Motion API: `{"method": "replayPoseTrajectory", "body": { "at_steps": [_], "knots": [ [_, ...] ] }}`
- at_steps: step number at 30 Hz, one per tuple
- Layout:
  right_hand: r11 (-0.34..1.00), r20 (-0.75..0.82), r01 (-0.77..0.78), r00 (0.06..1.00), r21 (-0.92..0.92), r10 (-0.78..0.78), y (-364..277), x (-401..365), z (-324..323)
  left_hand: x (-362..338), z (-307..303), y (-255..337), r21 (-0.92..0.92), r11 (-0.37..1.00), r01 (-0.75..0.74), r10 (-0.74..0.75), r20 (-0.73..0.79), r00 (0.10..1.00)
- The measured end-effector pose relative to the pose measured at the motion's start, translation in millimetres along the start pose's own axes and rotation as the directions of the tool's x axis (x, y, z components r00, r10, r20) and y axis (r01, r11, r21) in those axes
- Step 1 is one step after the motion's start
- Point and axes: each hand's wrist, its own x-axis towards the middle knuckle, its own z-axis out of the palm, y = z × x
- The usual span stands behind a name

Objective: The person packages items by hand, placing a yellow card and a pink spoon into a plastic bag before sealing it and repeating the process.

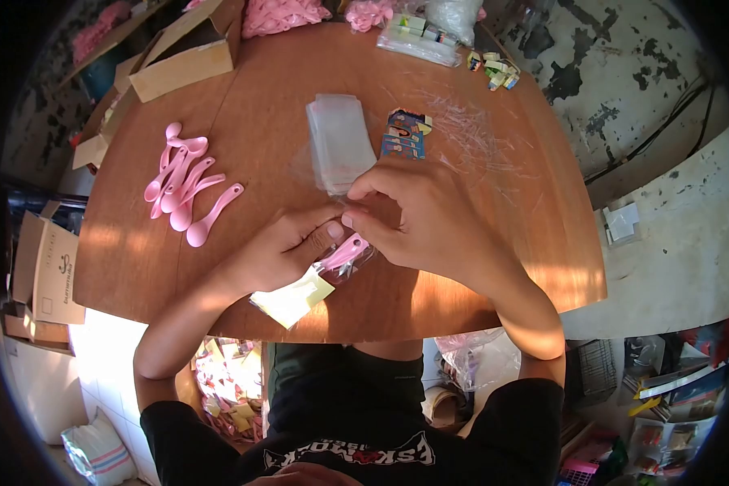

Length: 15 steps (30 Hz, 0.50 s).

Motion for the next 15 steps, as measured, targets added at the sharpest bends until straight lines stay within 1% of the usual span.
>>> {"method": "replayPoseTrajectory", "body": {
  "at_steps": [1,4,6,8,10,11,12,13,14,15],
  "knots": [
    [1.000,0.001,0.001,1.000,0.000,-0.001,-1.2,1.1,1.5,-0.2,-0.1,-0.4,0.040,0.999,-0.028,0.028,-0.005,1.000],
    [1.000,0.001,-0.009,1.000,-0.007,0.009,-3.4,3.3,5.0,0.0,-0.9,2.7,0.067,0.998,-0.003,0.002,0.024,1.000],
    [0.999,0.008,0.011,1.000,-0.050,-0.011,-3.7,4.4,6.4,-0.9,-0.9,2.7,0.034,0.999,0.010,-0.012,0.042,0.999],
    [0.999,-0.003,0.024,1.000,-0.029,-0.024,-0.8,5.0,8.3,0.4,-0.2,0.6,0.003,1.000,0.014,-0.015,0.055,0.998],
    [1.000,-0.010,0.029,1.000,-0.002,-0.029,-0.9,4.1,8.6,-0.1,3.8,-5.6,-0.016,0.990,-0.141,0.141,-0.009,0.990],
    [0.993,-0.007,-0.041,0.999,0.112,0.042,-2.0,3.9,6.2,-1.6,3.0,-5.8,-0.018,0.990,-0.142,0.142,-0.012,0.990],
    [0.969,0.004,-0.109,0.994,0.224,0.111,-2.8,3.9,3.2,-3.2,0.7,-2.6,-0.087,0.995,-0.039,0.040,0.004,0.999],
    [0.969,0.005,-0.107,0.994,0.223,0.108,-1.9,4.3,-0.9,-4.0,-0.9,-0.9,-0.154,0.986,0.065,-0.061,0.028,0.998],
    [0.951,-0.052,-0.100,0.991,0.292,0.120,0.5,4.9,-6.6,-3.8,-0.6,-3.0,-0.154,0.986,0.064,-0.060,0.026,0.998],
    [0.929,-0.108,-0.089,0.985,0.360,0.136,3.3,5.6,-13.9,-3.0,0.1,-6.8,-0.366,0.930,0.022,-0.024,-0.003,1.000]
  ]
}}
